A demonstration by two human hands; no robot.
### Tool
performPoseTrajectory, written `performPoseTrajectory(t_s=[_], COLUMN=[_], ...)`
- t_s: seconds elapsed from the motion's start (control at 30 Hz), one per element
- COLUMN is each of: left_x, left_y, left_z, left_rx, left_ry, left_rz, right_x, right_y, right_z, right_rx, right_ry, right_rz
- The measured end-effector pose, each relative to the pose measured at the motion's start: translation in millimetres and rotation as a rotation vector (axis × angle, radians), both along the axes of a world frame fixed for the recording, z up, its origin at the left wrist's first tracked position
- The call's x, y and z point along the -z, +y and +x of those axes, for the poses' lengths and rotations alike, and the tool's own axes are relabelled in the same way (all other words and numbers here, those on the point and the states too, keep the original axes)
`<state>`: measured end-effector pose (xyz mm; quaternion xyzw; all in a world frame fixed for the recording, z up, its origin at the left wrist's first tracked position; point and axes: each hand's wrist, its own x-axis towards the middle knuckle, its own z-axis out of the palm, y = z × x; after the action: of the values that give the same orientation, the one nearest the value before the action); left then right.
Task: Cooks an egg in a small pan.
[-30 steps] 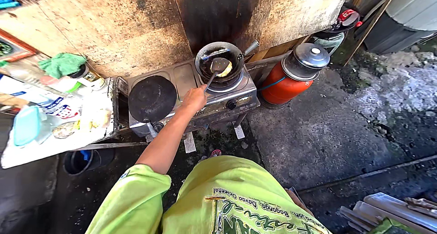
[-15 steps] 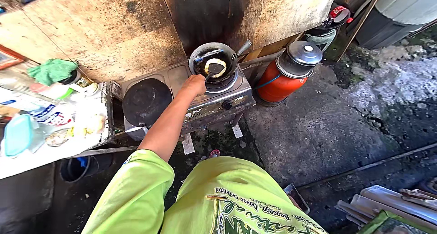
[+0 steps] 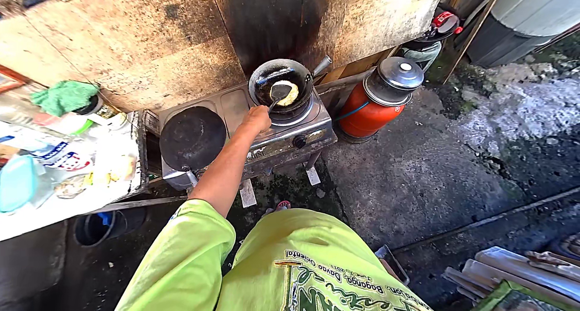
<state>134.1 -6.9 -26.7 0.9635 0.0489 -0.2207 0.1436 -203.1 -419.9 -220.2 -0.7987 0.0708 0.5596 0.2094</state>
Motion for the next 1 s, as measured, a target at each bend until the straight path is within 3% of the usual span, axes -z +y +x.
performPoseTrajectory(t_s=[0.07, 0.13, 0.27, 0.4, 0.57, 0.67, 0.7, 0.83, 0.87, 1.0], left_x=[0, -1, 6, 4, -14, -7, -8, -26, -29, -26], left_y=[-2, -4, -11, -11, 3, 4, 3, 5, 7, 10], left_z=[0, 1, 4, 4, -8, -11, -10, -10, -12, -12], left_rx=[-0.003, -0.004, -0.034, -0.019, 0.032, 0.03, 0.031, 0.084, 0.103, 0.137], left_ry=[0.001, -0.006, -0.023, -0.007, 0.013, 0.025, 0.028, 0.062, 0.066, 0.078], left_rz=[0.003, 0.002, 0.021, 0.039, 0.049, 0.053, 0.056, 0.093, 0.106, 0.14], right_x=[-10, 35, 79, 19, 30, -20, -20, 57, 64, 46], right_y=[1, -12, -26, -3, -10, 9, 11, -23, -25, -18], right_z=[3, -12, -24, -3, -11, 7, 8, -17, -17, -4], right_rx=[-0.024, 0.024, 0.035, 0.016, 0.037, 0.028, 0.034, 0.053, 0.078, 0.081], right_ry=[0.051, 0.0, -0.044, 0.039, -0.007, 0.096, 0.092, -0.113, -0.067, 0.027], right_rz=[-0.009, -0.021, -0.03, -0.108, -0.052, -0.039, -0.049, 0.019, -0.002, -0.064])
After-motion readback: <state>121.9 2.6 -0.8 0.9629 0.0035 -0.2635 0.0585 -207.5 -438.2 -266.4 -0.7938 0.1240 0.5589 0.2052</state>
